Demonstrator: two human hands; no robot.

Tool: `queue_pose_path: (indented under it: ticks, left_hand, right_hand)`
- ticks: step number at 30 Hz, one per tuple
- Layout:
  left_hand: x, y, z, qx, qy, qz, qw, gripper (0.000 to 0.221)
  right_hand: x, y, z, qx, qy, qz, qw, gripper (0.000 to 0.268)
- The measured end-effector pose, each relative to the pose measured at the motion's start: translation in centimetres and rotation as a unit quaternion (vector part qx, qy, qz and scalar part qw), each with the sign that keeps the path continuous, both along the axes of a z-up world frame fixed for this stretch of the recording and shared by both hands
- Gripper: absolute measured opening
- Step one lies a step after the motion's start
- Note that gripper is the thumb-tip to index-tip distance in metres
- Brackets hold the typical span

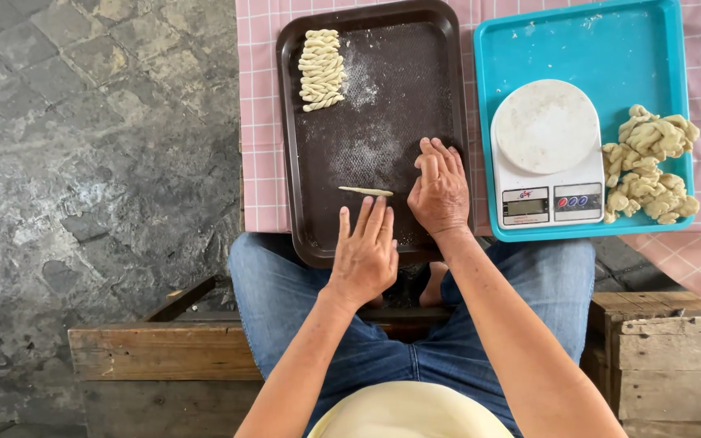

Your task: Shaping small pieces of dough into twisted snacks by rolling and braiding them by hand.

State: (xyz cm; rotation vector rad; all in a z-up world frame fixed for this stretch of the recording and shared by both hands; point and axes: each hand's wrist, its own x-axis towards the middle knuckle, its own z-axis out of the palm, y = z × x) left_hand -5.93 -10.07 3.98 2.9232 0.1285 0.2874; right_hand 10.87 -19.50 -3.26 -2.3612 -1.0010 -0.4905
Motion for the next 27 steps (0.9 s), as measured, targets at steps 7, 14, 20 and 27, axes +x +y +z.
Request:
queue_pose_path:
  ticks: [7,14,20,27]
  left_hand:
    - [1.2,0.5,-1.2,0.001,0.000,0.002,1.000,0.059]
    - [1.7,1.2,-1.6,0.014,0.014,-0.006,1.000,0.060]
    - [2.1,1.5,-1.3,-0.002,0.049,-0.009,0.999,0.066]
    - [2.6,1.9,-1.8,-0.011,0.104,-0.013,0.994,0.072]
  right_hand:
    - [0.2,0.1,-0.2,0.006,-0.003,-0.013,1.000,0.033]
    - [0.0,0.2,0.4,0.002,-0.004,-0.012,1.000,0.031]
    - [0.0,0.1,0.3,-0.003,0.003,-0.010,1.000,0.032]
    - [0.0,0.1,0.1,-0.005,0.012,-0.009,1.000,0.033]
